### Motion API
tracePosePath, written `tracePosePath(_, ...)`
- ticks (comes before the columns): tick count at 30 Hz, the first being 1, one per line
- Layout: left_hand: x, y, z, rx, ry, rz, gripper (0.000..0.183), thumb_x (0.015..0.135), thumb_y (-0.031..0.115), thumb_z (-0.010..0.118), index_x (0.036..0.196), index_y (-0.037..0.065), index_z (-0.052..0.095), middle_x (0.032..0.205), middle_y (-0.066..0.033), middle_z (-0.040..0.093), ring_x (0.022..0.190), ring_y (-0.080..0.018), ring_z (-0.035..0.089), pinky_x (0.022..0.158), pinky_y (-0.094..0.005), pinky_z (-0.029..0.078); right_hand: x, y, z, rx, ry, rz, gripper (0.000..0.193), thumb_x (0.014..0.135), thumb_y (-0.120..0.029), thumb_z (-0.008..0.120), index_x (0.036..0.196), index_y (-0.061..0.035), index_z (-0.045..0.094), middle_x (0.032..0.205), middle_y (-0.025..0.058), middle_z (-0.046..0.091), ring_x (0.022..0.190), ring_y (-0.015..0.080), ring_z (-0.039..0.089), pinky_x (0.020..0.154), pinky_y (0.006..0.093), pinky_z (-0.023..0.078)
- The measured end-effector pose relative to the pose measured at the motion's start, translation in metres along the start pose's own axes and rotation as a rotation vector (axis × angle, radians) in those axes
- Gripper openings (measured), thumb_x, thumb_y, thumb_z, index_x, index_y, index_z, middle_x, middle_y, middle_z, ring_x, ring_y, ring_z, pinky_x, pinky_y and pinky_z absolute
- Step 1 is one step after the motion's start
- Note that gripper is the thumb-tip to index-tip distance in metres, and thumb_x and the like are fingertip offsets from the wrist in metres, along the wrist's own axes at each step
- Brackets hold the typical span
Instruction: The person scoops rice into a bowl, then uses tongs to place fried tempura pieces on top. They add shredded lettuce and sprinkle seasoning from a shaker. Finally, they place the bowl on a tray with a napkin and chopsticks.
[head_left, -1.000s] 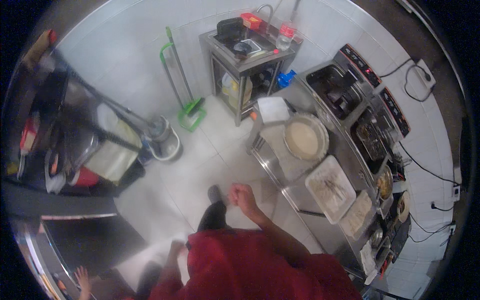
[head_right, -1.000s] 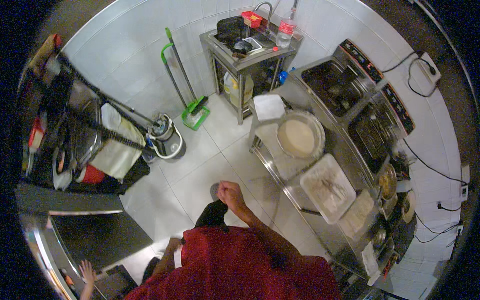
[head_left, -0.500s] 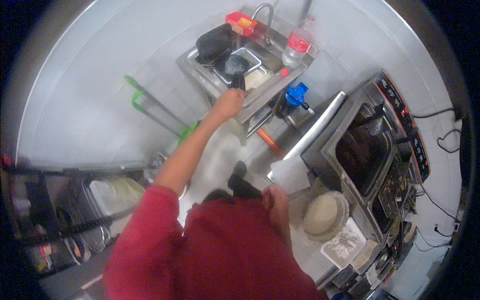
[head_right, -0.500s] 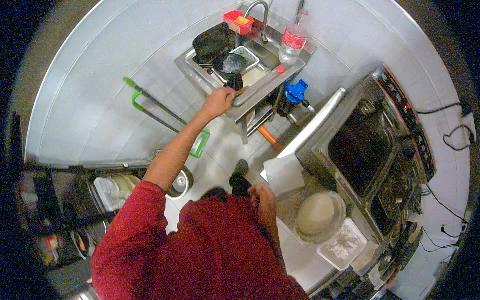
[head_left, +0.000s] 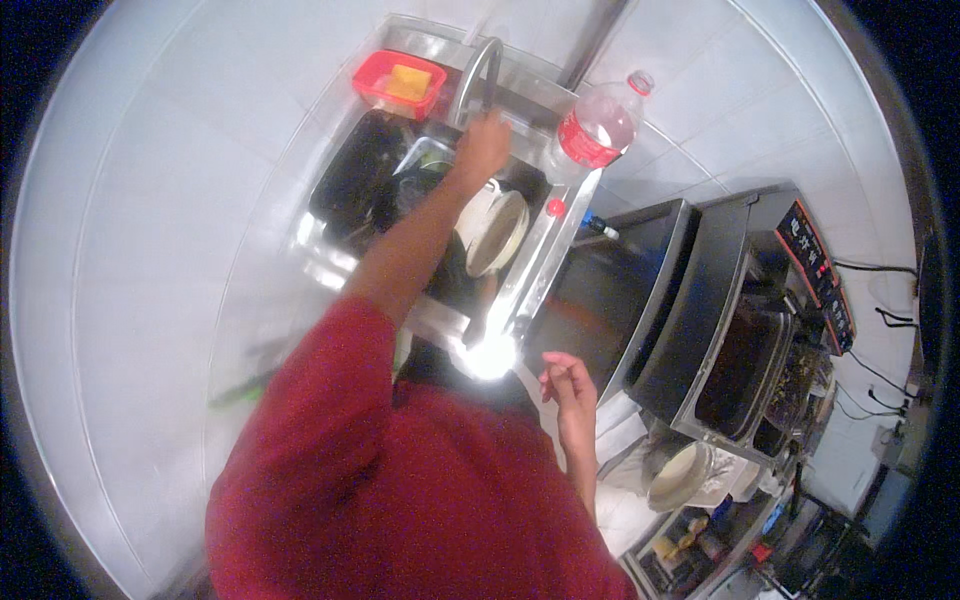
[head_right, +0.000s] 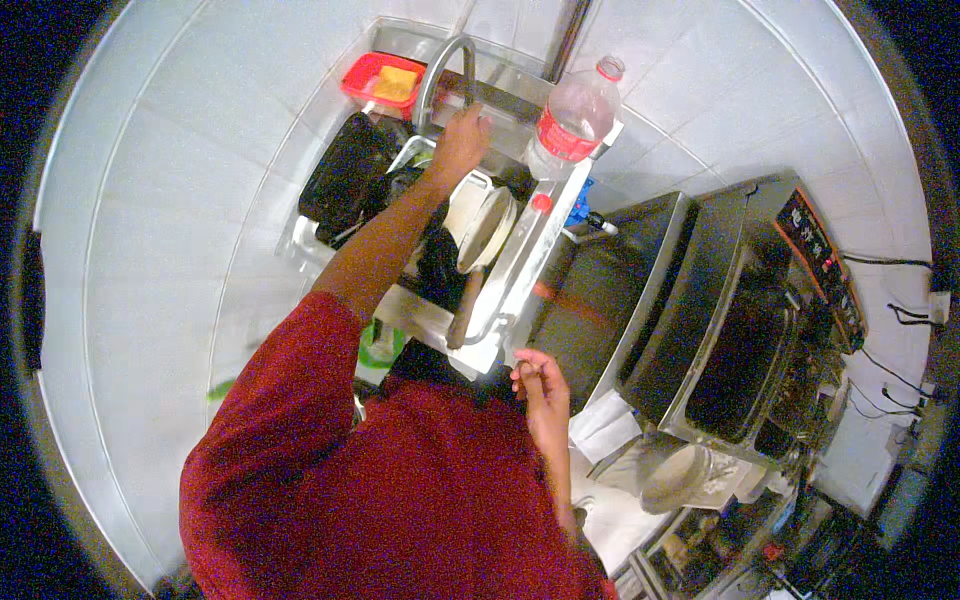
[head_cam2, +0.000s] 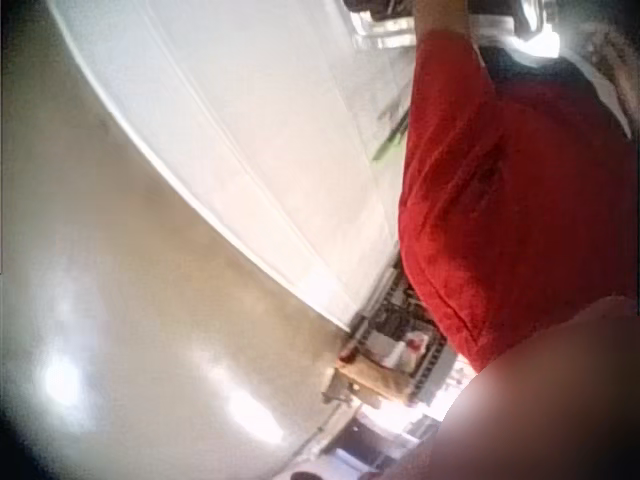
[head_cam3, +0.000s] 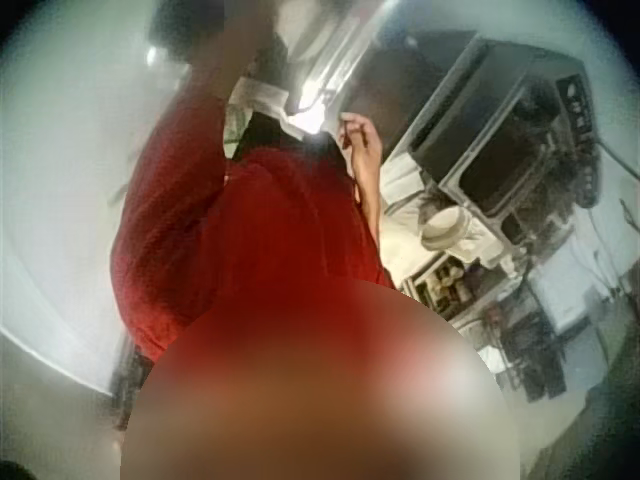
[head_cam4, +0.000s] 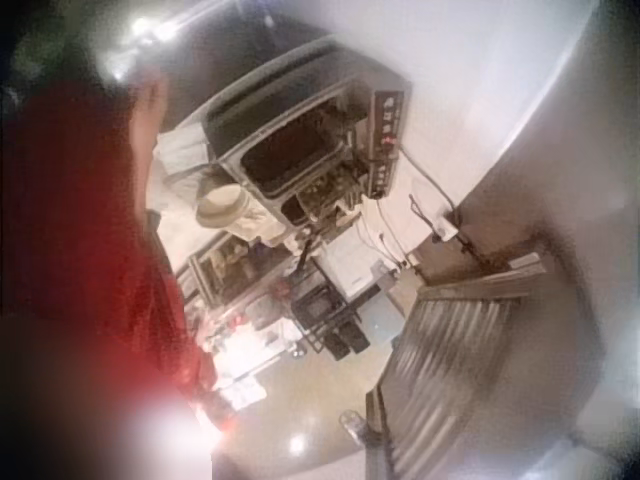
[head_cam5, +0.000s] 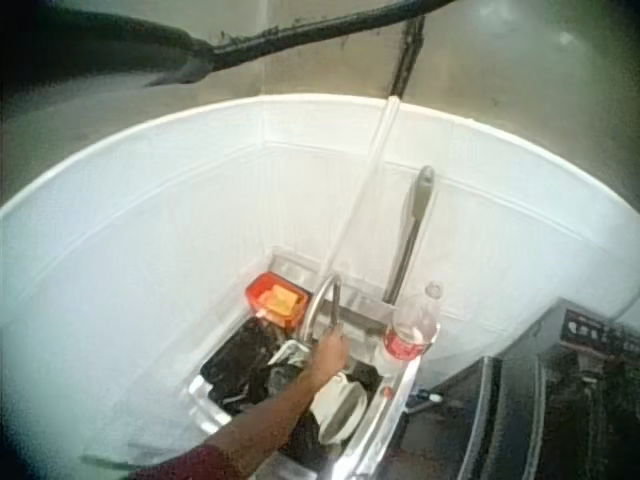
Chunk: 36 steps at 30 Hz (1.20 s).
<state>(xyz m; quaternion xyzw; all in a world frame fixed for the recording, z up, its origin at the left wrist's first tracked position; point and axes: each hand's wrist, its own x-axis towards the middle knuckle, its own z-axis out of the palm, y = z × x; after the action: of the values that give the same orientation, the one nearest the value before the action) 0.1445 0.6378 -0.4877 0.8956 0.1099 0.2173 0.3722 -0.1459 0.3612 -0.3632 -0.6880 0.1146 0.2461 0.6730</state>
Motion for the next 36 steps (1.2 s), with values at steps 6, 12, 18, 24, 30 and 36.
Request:
tracePosePath(6,-0.012,-0.048,0.009,-0.104,-0.171,-0.104,0.026,0.094,0.019,0.052,0.083,-0.002,0.061,0.079,-0.0206,0.064,0.072,-0.0376,0.062,0.065,-0.0438,0.047,0.028,0.004,0.026,0.084,0.229,0.069,0.020,0.099,-0.018,0.052,0.112,-0.0069,0.062,0.083,-0.0003,0.058,0.072,0.0082,0.052,0.065,0.0235,0.044)
tracePosePath(12,-0.079,-0.141,-0.021,-0.867,-0.379,-0.735,0.026,0.093,0.026,0.059,0.094,0.001,0.066,0.079,-0.0090,0.067,0.064,-0.0213,0.063,0.052,-0.0364,0.051,0.093,-0.011,0.079,0.192,0.104,0.172,0.027,0.099,-0.022,0.053,0.117,-0.0043,0.060,0.091,0.0023,0.059,0.081,0.0118,0.055,0.071,0.0257,0.045)
tracePosePath(18,-0.038,-0.052,-0.026,-0.980,-0.455,-0.969,0.025,0.094,0.024,0.057,0.106,0.003,0.066,0.096,-0.0108,0.069,0.088,-0.0189,0.065,0.075,-0.0325,0.054,0.259,0.016,0.164,0.580,-0.112,0.240,0.044,0.102,-0.042,0.039,0.124,-0.0074,0.054,0.104,0.0105,0.064,0.098,0.0246,0.062,0.086,0.0383,0.051)
tracePosePath(24,-0.068,-0.132,0.020,-0.040,-0.456,-0.455,0.059,0.094,0.049,0.046,0.133,0.005,0.051,0.134,-0.0246,0.049,0.125,-0.0454,0.041,0.106,-0.0523,0.030,0.358,0.037,0.215,1.166,-0.319,0.371,0.058,0.093,-0.064,0.038,0.096,-0.0098,0.057,0.100,0.0206,0.067,0.085,0.0420,0.063,0.074,0.0549,0.053)
tracePosePath(30,-0.079,-0.085,-0.007,0.153,-0.271,-0.270,0.057,0.095,0.051,0.044,0.136,0.012,0.051,0.124,-0.0229,0.060,0.114,-0.0459,0.055,0.096,-0.0548,0.042,0.352,0.073,0.210,1.462,-0.684,0.303,0.055,0.093,-0.053,0.041,0.118,-0.0063,0.054,0.118,0.0167,0.061,0.101,0.0333,0.060,0.083,0.0459,0.049)
tracePosePath(36,-0.057,-0.095,-0.021,-0.865,-0.216,-0.870,0.035,0.095,0.021,0.054,0.126,0.005,0.055,0.119,-0.0175,0.062,0.105,-0.0339,0.062,0.085,-0.0436,0.052,0.341,0.057,0.252,1.263,-0.372,0.428,0.046,0.097,-0.048,0.045,0.108,-0.0066,0.061,0.097,0.0136,0.067,0.083,0.0280,0.065,0.071,0.0434,0.056)
